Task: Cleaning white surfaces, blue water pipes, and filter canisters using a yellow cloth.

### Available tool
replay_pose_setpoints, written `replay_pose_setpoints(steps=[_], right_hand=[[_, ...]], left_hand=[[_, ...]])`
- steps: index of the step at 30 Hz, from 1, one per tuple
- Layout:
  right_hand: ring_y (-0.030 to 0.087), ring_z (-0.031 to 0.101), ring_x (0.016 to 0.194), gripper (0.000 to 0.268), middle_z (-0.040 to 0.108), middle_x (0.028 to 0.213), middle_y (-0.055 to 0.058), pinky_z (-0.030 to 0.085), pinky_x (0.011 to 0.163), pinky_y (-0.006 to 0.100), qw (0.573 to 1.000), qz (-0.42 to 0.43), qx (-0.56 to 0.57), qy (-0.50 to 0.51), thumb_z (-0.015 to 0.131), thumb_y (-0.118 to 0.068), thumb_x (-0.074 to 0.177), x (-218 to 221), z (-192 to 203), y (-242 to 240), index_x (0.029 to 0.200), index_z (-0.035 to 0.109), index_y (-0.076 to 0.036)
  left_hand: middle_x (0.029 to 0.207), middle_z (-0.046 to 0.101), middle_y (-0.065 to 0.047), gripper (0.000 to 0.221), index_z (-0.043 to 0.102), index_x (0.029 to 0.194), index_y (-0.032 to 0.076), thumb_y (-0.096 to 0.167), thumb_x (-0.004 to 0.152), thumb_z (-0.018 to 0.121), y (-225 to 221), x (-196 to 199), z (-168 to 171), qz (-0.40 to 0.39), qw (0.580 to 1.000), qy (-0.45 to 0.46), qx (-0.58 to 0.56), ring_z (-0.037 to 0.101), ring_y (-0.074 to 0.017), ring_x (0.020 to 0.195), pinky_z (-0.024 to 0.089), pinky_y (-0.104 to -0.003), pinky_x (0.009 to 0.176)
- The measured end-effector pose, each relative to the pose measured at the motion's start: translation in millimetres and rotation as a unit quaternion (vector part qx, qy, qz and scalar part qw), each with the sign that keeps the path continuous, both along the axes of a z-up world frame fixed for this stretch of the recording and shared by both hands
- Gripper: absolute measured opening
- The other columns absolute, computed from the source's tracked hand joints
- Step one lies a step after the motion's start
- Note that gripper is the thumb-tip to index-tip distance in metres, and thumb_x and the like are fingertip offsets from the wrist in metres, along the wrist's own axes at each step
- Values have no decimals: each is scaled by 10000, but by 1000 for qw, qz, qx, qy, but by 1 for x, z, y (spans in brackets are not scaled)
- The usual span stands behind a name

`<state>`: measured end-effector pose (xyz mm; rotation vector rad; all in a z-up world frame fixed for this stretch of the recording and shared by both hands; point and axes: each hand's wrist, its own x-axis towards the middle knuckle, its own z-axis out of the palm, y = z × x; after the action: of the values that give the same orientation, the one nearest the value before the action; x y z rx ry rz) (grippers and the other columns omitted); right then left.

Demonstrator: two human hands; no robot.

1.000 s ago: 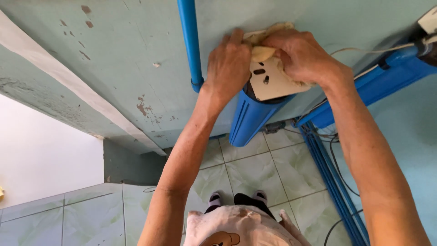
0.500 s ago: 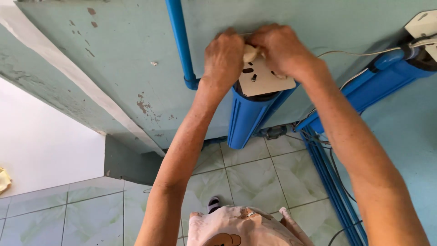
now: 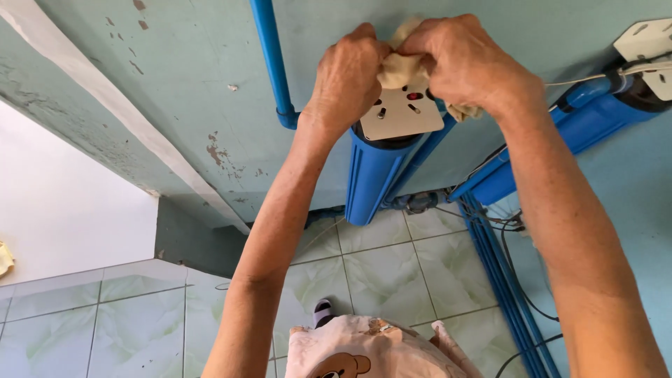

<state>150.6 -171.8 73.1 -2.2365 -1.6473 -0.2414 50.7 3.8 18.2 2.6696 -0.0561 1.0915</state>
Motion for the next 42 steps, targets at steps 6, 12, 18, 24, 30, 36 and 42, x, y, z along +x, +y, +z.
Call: replay_pose_setpoints(steps=[6, 12, 18, 24, 30, 36, 42], right_hand=[[329, 722, 974, 373, 737, 1093, 152, 580, 842, 425, 998, -11, -51, 20, 602, 177, 824, -19, -39, 3, 1092, 753, -35], [369, 643, 1066, 538, 715, 1152, 147, 520, 925, 449, 998, 48, 27, 44, 580, 193, 710, -32, -40, -22, 1165, 750, -37], [345, 676, 1005, 428, 721, 1061, 164, 538, 870, 432, 989, -9, -102, 103, 571, 167, 739, -55, -16, -50, 1062, 759, -43], [281, 700, 853, 267, 764, 891, 111, 541, 777, 384, 958, 66, -223, 166, 583, 63, 724, -75, -48, -101, 908, 750, -34], [243, 686, 765, 322, 721, 871, 103, 542, 711, 364, 887, -127, -171, 411, 607, -50, 835, -87, -29, -125, 1145, 692, -66], [226, 573, 1026, 296, 693, 1061, 117, 439, 903, 341, 991, 40, 36, 120, 692, -78, 796, -76, -101, -138, 1083, 667, -11], [197, 704, 910, 195, 715, 1026, 94, 547, 840, 324, 945, -165, 32, 280, 624, -120, 960, -60, -129, -143, 1132, 658, -35]], left_hand=[[988, 626, -228, 329, 707, 973, -90, -32, 657, 778, 1, 11, -46, 28, 999, 43, 17, 672, -394, 886, 584, -444, 747], [1079, 603, -177, 162, 760, 849, -9, -89, 725, 693, -29, -25, -31, 20, 997, 65, 41, 618, -366, 980, 557, -452, 829], [1079, 632, -180, 173, 745, 843, 20, -59, 724, 647, -53, -64, -19, -47, 995, 63, 54, 646, -356, 992, 567, -440, 836], [1046, 671, -155, 287, 751, 984, 62, -56, 745, 646, -102, -106, -23, -150, 940, 306, -13, 666, -348, 922, 540, -450, 768], [982, 670, -100, 261, 752, 1030, 52, 228, 845, 804, -83, -104, -39, -217, 941, 125, -226, 659, -271, 885, 543, -385, 734], [780, 516, -27, 348, 645, 1047, -21, 307, 991, 743, -94, -82, -101, -197, 809, 214, -510, 455, -114, 748, 426, -306, 641], [878, 642, 16, 292, 653, 1058, 5, 278, 971, 710, -106, -75, -95, -258, 711, 158, -635, 564, -63, 800, 487, -251, 677]])
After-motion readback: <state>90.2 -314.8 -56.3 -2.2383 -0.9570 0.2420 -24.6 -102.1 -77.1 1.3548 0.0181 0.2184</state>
